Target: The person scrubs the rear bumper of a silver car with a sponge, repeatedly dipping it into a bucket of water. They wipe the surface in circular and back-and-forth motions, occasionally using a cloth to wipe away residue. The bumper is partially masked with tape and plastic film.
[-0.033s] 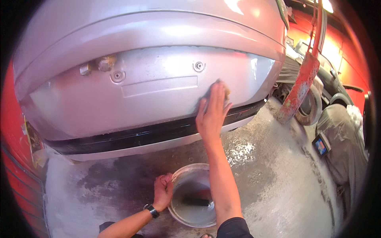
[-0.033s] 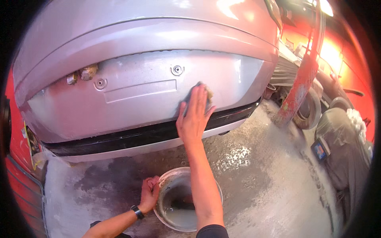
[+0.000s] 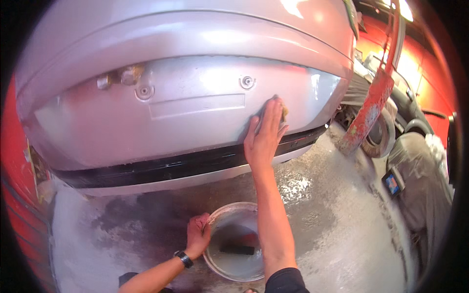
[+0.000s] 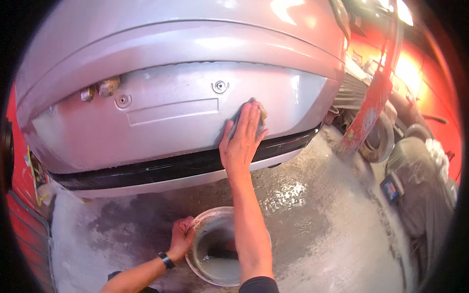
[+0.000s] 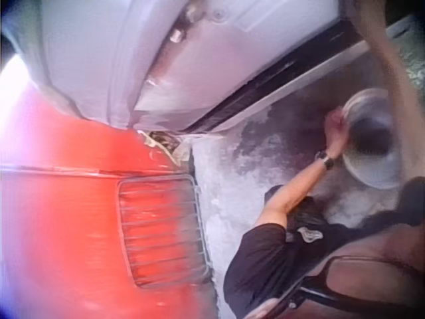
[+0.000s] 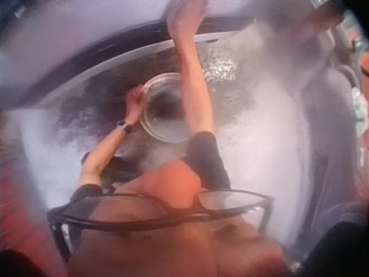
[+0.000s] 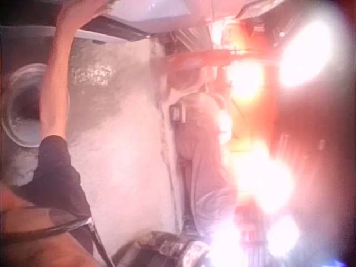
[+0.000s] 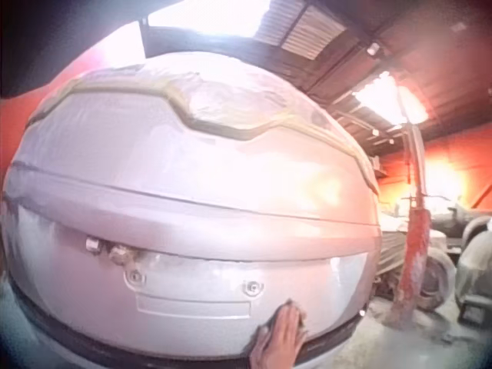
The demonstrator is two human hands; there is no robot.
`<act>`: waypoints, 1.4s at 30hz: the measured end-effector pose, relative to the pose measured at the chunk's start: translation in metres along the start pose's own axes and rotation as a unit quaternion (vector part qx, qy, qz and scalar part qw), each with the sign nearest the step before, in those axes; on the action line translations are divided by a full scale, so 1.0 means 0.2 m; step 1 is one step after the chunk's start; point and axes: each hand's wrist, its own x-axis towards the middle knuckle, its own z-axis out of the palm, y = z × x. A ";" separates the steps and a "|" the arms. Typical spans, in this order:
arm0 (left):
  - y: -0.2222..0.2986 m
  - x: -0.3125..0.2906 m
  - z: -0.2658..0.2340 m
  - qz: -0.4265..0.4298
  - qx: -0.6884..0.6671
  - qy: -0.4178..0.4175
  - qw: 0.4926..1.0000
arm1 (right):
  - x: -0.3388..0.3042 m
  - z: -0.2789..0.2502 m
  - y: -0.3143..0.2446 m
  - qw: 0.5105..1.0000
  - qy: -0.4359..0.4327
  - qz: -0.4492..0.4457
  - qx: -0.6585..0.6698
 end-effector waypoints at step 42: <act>-0.02 0.05 0.01 -0.083 0.119 -0.028 0.989 | 0.48 -0.06 0.31 0.998 -0.010 -0.056 -0.014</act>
